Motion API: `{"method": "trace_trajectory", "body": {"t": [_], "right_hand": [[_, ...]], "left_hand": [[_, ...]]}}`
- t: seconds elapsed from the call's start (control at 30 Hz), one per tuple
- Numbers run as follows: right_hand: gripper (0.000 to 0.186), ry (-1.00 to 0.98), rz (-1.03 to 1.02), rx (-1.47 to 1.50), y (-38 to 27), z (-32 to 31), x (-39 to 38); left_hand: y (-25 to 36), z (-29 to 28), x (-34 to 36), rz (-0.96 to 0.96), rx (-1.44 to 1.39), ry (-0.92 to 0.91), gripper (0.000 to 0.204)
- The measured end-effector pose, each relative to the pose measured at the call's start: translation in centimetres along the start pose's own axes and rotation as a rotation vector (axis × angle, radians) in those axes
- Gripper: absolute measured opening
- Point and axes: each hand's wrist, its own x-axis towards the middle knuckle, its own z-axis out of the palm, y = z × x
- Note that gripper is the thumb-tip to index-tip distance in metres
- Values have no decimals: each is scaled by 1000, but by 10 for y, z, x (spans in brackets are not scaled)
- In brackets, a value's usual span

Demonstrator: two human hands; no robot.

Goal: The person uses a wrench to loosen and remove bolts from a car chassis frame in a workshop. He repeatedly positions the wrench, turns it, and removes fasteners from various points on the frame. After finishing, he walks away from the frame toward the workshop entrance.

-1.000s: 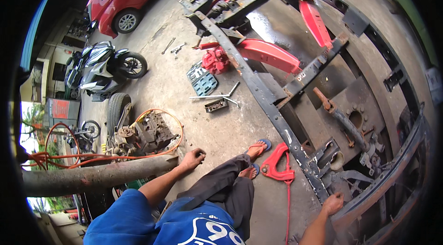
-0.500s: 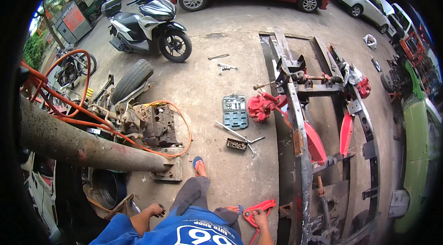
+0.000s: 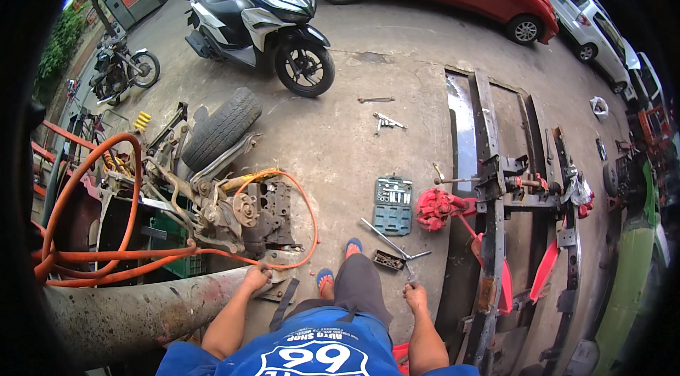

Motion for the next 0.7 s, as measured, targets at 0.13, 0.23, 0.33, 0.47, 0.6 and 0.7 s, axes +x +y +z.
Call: {"method": "trace_trajectory", "body": {"t": [0.13, 0.23, 0.33, 0.47, 0.6, 0.7], "right_hand": [[32, -170, 271, -216, -44, 8, 45], [32, -291, 233, -315, -106, 16, 81], [33, -353, 294, -199, -178, 7, 124], [29, -219, 101, -225, -257, -18, 199], [27, 4, -74, -133, -304, -22, 248], [33, -3, 7, -108, -325, -20, 266]], "left_hand": [[131, -21, 64, 163, -24, -88, 36], [214, -45, 112, 290, 162, -48, 35], [266, -74, 155, 221, 359, -85, 37], [314, -123, 224, -20, 139, -176, 29], [362, -162, 283, -45, -13, -55, 28], [398, -167, 319, -77, -75, -98, 25]]}}
